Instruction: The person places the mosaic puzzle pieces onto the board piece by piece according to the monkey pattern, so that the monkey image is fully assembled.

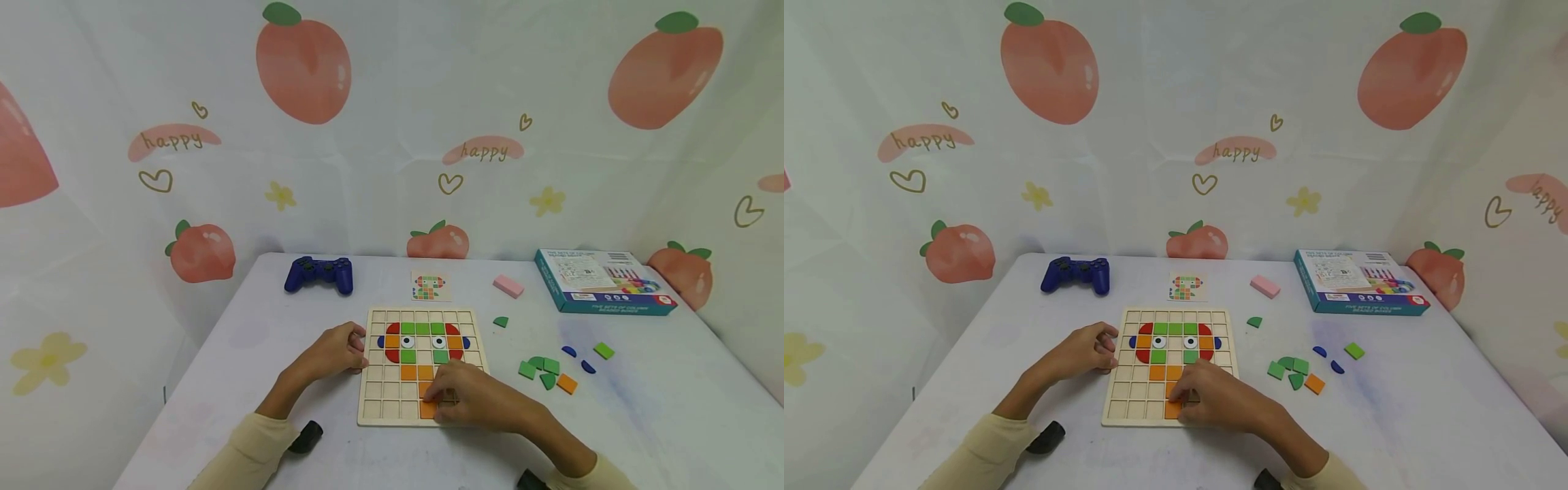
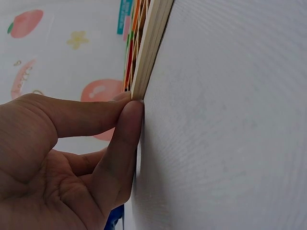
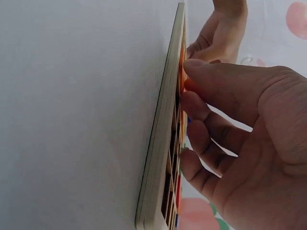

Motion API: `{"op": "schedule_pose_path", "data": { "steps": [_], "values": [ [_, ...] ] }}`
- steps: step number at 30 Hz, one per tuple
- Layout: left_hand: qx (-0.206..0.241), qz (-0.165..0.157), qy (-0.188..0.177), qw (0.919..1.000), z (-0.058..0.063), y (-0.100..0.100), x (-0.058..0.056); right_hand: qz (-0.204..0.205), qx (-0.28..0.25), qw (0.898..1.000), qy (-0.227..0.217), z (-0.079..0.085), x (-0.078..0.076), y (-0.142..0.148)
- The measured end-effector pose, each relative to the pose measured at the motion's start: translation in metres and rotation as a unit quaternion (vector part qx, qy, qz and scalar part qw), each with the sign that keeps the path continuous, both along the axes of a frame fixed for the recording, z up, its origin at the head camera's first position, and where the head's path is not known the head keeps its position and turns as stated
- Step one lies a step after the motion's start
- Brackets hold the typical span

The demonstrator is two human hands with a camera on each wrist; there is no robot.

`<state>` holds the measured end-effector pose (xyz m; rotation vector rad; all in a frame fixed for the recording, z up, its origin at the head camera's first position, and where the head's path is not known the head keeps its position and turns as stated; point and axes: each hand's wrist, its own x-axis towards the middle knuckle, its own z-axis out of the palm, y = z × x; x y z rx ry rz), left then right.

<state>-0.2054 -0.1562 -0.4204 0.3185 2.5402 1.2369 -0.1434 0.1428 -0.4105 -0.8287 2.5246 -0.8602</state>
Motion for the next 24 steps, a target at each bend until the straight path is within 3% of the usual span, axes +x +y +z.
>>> {"op": "schedule_pose_path", "data": {
  "steps": [5, 14, 24],
  "values": [
    [-0.001, 0.002, 0.001, 1.0, 0.0, 0.0, -0.001, -0.005, -0.014, 1.0, -0.016, 0.001, -0.006, 0.006],
    [-0.01, 0.0, 0.003, 0.9999, -0.001, -0.001, -0.001, -0.058, -0.026, 0.998, -0.003, 0.005, -0.024, 0.042],
    [-0.014, 0.009, 0.007, 0.9998, -0.001, 0.001, -0.001, -0.108, 0.004, 0.994, 0.007, 0.008, -0.045, 0.091]
  ]
}}
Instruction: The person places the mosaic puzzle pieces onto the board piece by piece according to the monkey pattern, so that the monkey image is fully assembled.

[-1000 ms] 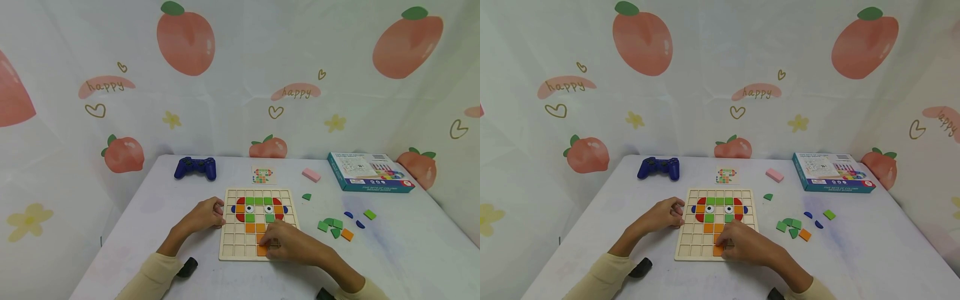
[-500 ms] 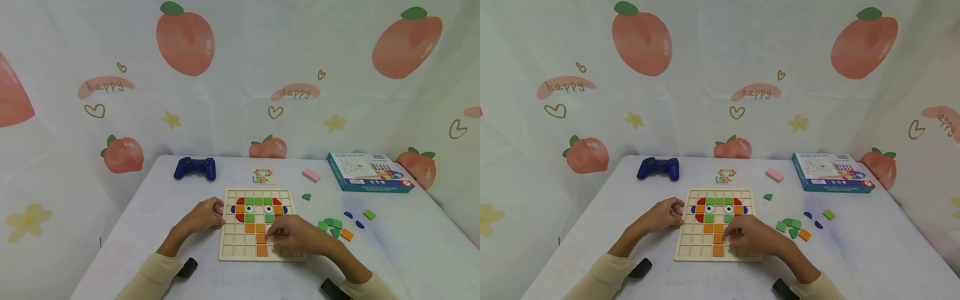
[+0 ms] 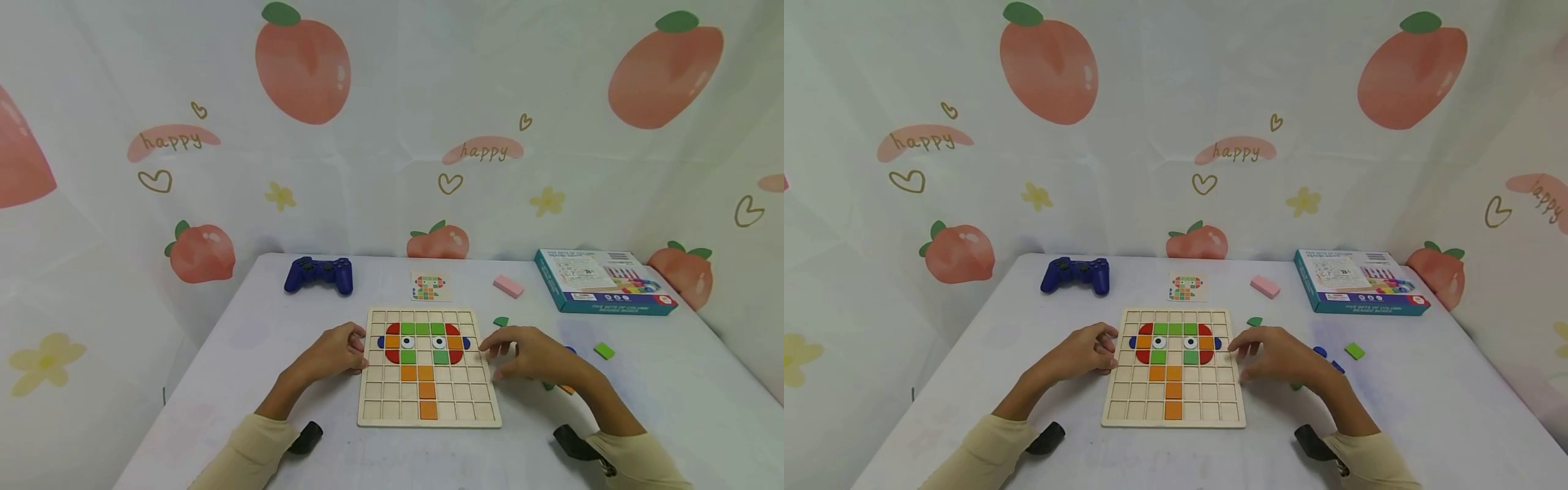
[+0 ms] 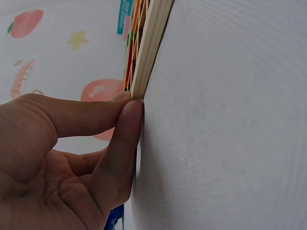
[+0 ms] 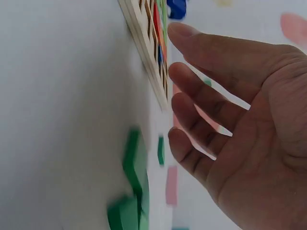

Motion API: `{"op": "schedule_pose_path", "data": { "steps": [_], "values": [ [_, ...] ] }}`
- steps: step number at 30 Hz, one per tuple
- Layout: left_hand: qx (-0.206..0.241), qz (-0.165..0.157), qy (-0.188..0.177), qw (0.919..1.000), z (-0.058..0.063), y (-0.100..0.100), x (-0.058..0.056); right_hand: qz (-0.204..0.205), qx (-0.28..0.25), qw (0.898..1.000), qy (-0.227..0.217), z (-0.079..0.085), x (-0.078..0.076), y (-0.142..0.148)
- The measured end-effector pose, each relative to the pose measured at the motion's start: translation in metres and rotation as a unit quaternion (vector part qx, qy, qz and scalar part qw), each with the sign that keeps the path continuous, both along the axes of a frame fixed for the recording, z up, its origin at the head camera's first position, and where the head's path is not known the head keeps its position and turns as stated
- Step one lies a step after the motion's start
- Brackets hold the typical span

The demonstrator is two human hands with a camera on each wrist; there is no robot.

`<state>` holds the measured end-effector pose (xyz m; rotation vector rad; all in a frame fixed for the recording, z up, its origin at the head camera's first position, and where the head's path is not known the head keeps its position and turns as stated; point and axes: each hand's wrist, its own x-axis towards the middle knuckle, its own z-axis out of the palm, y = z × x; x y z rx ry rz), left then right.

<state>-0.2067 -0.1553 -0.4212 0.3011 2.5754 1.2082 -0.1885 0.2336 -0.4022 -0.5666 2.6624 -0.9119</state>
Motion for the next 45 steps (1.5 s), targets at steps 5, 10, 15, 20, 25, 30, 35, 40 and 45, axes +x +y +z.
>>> {"op": "schedule_pose_path", "data": {
  "steps": [5, 10, 15, 20, 25, 30, 35, 40, 45],
  "values": [
    [0.001, -0.002, 0.001, 1.0, 0.0, -0.001, 0.0, -0.023, -0.001, 0.999, -0.026, 0.003, -0.004, 0.024],
    [0.003, -0.002, 0.001, 1.0, 0.001, -0.001, 0.0, -0.04, -0.002, 0.998, -0.039, 0.003, -0.006, 0.044],
    [0.006, -0.002, -0.002, 1.0, 0.0, -0.001, 0.0, -0.056, 0.017, 0.997, -0.054, 0.002, -0.009, 0.063],
    [0.007, -0.003, -0.004, 1.0, 0.0, -0.002, 0.0, -0.06, 0.03, 0.996, -0.057, 0.0, -0.011, 0.077],
    [0.007, 0.0, -0.004, 1.0, -0.001, -0.001, 0.001, -0.055, 0.027, 0.996, -0.059, 0.0, -0.011, 0.084],
    [0.008, -0.004, -0.004, 0.9999, 0.0, -0.002, 0.002, -0.05, 0.03, 0.996, -0.065, -0.003, -0.011, 0.094],
    [0.007, 0.004, -0.008, 0.9999, -0.001, 0.0, 0.0, -0.065, 0.029, 0.995, -0.071, -0.005, -0.011, 0.101],
    [0.004, 0.005, -0.007, 1.0, -0.002, 0.0, 0.0, -0.087, 0.034, 0.993, -0.067, -0.005, -0.011, 0.104],
    [0.001, 0.0, 0.0, 1.0, -0.001, 0.0, 0.001, -0.088, 0.034, 0.993, -0.066, -0.005, -0.01, 0.104]
  ]
}}
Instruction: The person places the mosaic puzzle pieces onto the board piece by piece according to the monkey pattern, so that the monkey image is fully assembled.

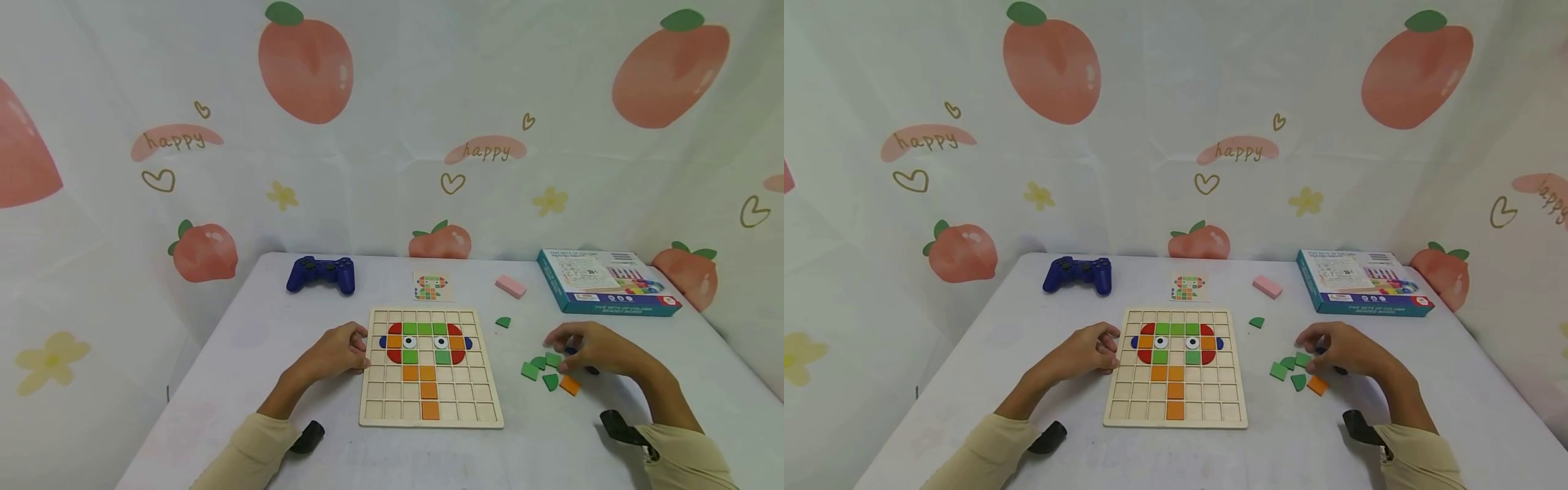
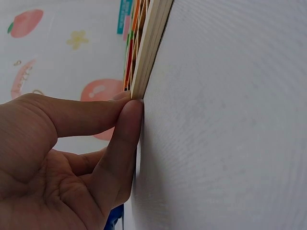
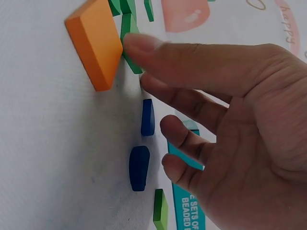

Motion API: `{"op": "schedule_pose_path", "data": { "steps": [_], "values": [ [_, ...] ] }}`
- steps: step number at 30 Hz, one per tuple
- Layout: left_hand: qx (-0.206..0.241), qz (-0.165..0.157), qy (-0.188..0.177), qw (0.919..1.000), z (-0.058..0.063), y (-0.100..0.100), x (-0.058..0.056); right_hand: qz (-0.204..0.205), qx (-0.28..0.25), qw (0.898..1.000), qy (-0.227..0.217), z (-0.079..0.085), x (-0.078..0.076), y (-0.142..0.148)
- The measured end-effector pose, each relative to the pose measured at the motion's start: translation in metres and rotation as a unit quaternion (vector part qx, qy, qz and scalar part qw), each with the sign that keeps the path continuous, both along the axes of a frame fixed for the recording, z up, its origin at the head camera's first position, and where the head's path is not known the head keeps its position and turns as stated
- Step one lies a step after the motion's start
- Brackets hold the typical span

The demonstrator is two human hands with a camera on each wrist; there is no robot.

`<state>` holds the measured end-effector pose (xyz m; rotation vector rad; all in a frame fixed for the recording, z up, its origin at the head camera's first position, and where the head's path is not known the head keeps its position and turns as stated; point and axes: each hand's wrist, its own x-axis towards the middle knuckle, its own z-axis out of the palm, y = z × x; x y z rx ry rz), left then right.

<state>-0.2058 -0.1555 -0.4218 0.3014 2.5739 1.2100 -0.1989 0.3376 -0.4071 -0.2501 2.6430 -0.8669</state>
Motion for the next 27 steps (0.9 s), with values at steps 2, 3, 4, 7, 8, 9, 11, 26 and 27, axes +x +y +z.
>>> {"op": "schedule_pose_path", "data": {
  "steps": [2, 3, 4, 7, 8, 9, 11, 26, 27],
  "values": [
    [-0.002, -0.001, 0.001, 1.0, -0.0002, 0.0, -0.0004, 0.001, -0.002, 1.0, 0.001, -0.0002, 0.0003, 0.0002],
    [-0.004, -0.001, 0.002, 1.0, 0.0001, 0.0, -0.0005, -0.001, -0.004, 1.0, 0.001, -0.0002, 0.0005, 0.0002],
    [-0.005, -0.002, 0.003, 1.0, -0.0001, -0.0002, -0.0006, -0.002, -0.005, 1.0, 0.001, -0.0002, 0.0006, 0.0002],
    [-0.006, -0.002, 0.004, 1.0, 0.0, -0.0001, -0.0008, -0.01, -0.004, 1.0, 0.001, 0.0004, 0.0009, -0.0004],
    [-0.008, -0.002, 0.005, 1.0, -0.0001, -0.0001, -0.0007, -0.012, -0.003, 1.0, 0.001, 0.0006, 0.0008, -0.0008],
    [-0.008, -0.001, 0.005, 1.0, 0.0001, 0.0001, -0.0007, -0.014, -0.003, 1.0, 0.001, 0.0008, 0.0007, -0.0012],
    [-0.008, 0.002, 0.003, 1.0, -0.0004, 0.0003, -0.0007, -0.016, 0.0, 1.0, 0.0, 0.0008, 0.0003, -0.0022],
    [0.005, 0.002, -0.012, 0.9999, 0.0048, 0.001, 0.0015, -0.011, 0.019, 1.0, 0.004, 0.0017, -0.0028, -0.005],
    [0.004, 0.001, -0.011, 0.9999, 0.0053, 0.0011, 0.0018, -0.011, 0.021, 1.0, 0.004, 0.0016, -0.0029, -0.0053]
  ]
}}
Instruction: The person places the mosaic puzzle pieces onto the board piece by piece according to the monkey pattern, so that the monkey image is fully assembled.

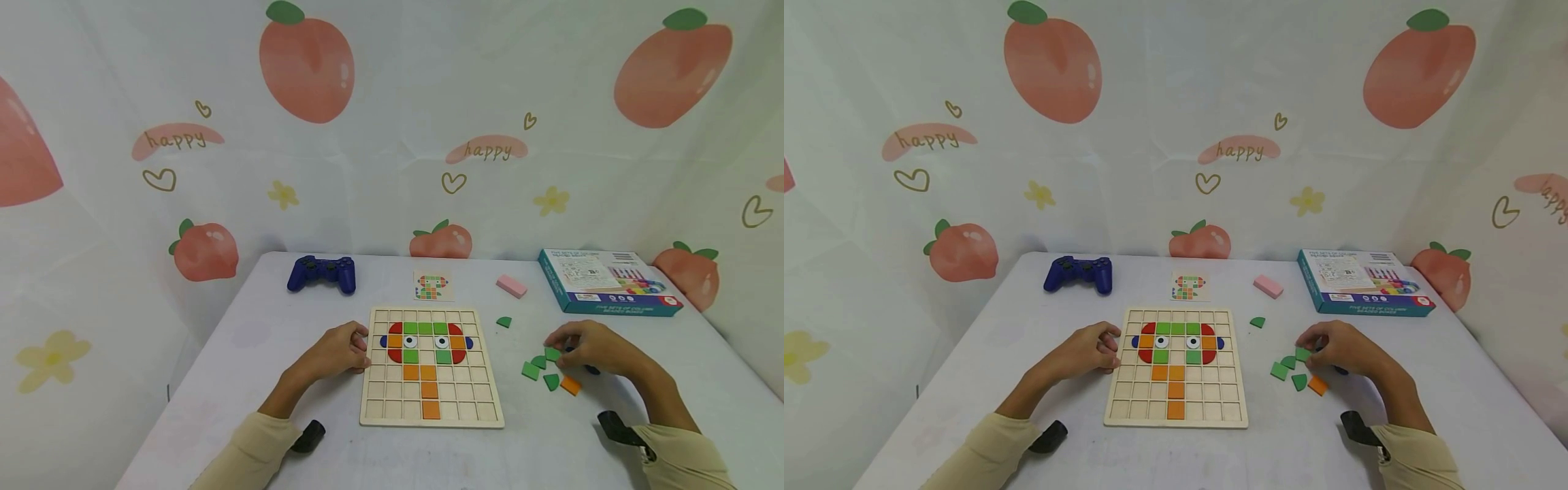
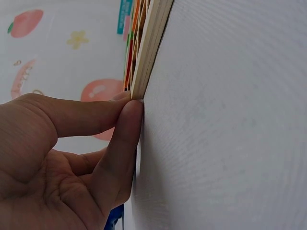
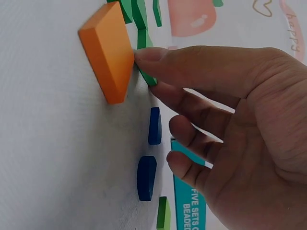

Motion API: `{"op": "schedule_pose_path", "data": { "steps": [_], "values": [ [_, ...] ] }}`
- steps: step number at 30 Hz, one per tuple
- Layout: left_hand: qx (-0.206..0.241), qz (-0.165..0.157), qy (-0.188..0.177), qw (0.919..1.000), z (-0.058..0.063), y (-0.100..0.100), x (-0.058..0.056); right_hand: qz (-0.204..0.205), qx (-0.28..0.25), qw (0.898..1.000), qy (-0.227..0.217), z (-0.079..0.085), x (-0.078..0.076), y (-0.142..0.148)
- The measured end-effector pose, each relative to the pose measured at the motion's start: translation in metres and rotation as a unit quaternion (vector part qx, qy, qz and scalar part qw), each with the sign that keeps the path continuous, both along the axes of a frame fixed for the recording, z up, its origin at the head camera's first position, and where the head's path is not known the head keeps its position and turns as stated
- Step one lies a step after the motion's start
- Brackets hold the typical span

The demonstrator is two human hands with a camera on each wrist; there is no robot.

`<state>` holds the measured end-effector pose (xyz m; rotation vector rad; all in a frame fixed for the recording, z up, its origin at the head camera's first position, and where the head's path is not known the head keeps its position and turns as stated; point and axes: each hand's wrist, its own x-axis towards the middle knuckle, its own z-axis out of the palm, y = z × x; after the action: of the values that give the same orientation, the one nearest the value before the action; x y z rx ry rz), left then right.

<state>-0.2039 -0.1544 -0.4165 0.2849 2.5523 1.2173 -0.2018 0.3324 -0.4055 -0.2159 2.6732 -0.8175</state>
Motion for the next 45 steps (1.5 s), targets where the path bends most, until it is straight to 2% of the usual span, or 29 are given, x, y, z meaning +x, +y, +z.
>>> {"op": "schedule_pose_path", "data": {
  "steps": [8, 14, 24, 31, 39, 45],
  "values": [
    [0.002, 0.002, -0.002, 1.0, 0.0, 0.001, 0.0, -0.003, -0.006, 1.0, 0.0, -0.001, 0.0, -0.003],
    [0.001, 0.004, -0.004, 1.0, 0.0, 0.002, 0.0, 0.004, -0.009, 1.0, 0.028, 0.002, 0.002, -0.012],
    [0.004, 0.003, -0.002, 1.0, -0.001, 0.001, 0.001, 0.033, -0.035, 0.997, 0.056, 0.006, 0.003, -0.042],
    [0.002, 0.002, 0.002, 1.0, -0.001, 0.001, 0.001, 0.047, -0.04, 0.996, 0.066, 0.008, 0.006, -0.067],
    [0.001, 0.0, 0.0, 1.0, -0.001, 0.0, 0.001, 0.074, -0.037, 0.992, 0.1, 0.008, 0.009, -0.09],
    [0.003, 0.0, -0.001, 1.0, 0.0, -0.001, 0.0, 0.081, -0.048, 0.991, 0.099, 0.007, 0.013, -0.108]
  ]
}}
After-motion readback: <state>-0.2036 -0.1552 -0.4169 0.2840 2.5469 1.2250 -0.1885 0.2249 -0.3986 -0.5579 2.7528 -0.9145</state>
